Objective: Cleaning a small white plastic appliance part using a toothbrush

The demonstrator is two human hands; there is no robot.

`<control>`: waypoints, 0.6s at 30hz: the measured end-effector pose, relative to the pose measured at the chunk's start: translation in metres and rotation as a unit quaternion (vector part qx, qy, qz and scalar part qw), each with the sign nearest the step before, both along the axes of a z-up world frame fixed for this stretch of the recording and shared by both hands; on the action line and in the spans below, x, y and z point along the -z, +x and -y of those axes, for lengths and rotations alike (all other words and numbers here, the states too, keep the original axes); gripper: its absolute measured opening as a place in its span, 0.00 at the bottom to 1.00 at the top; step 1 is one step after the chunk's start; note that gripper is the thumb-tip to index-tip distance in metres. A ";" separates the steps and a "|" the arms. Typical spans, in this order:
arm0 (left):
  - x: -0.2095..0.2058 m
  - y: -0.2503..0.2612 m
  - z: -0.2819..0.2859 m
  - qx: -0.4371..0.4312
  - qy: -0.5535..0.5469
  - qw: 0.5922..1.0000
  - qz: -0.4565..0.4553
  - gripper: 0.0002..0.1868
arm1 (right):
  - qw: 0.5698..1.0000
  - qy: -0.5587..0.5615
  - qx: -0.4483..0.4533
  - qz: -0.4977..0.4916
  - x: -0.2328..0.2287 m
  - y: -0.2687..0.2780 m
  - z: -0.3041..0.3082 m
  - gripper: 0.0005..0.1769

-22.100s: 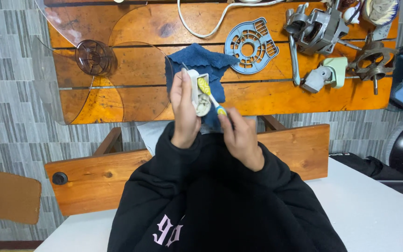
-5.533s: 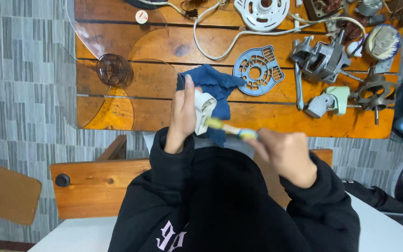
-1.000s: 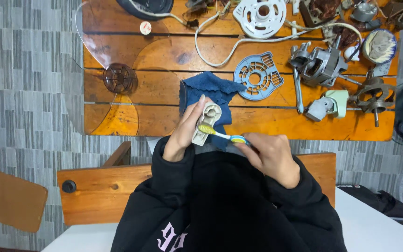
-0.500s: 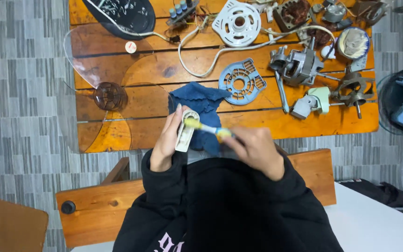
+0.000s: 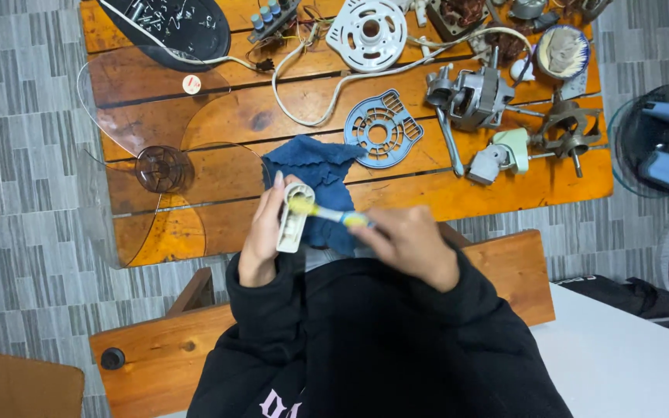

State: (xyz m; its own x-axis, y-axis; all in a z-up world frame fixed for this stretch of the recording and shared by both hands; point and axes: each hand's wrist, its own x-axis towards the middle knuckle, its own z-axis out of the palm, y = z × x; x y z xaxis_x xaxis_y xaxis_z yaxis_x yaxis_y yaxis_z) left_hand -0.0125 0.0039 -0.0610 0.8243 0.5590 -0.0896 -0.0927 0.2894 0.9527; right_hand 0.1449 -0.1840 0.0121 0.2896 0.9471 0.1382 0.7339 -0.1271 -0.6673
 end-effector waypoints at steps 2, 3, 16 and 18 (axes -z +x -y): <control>0.002 0.000 -0.004 -0.002 -0.003 1.000 0.009 0.30 | 1.000 0.010 -0.012 -0.007 -0.005 -0.001 -0.003 0.10; 0.002 -0.003 -0.005 -0.008 0.016 1.000 -0.003 0.29 | 1.000 0.012 -0.004 -0.012 -0.008 0.002 -0.005 0.11; 0.011 -0.007 -0.007 0.000 -0.001 1.000 -0.003 0.25 | 0.999 0.012 -0.045 -0.013 0.004 -0.006 -0.001 0.12; 0.004 0.000 -0.006 0.002 0.010 1.000 -0.001 0.24 | 0.999 0.016 -0.033 -0.025 0.009 0.009 -0.003 0.12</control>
State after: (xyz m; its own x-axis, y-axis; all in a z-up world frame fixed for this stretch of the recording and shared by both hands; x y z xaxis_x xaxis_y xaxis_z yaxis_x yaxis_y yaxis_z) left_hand -0.0127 0.0097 -0.0651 0.8268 0.5568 -0.0793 -0.0900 0.2701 0.9586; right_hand 0.1534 -0.1814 0.0035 0.2342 0.9595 0.1565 0.7059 -0.0572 -0.7060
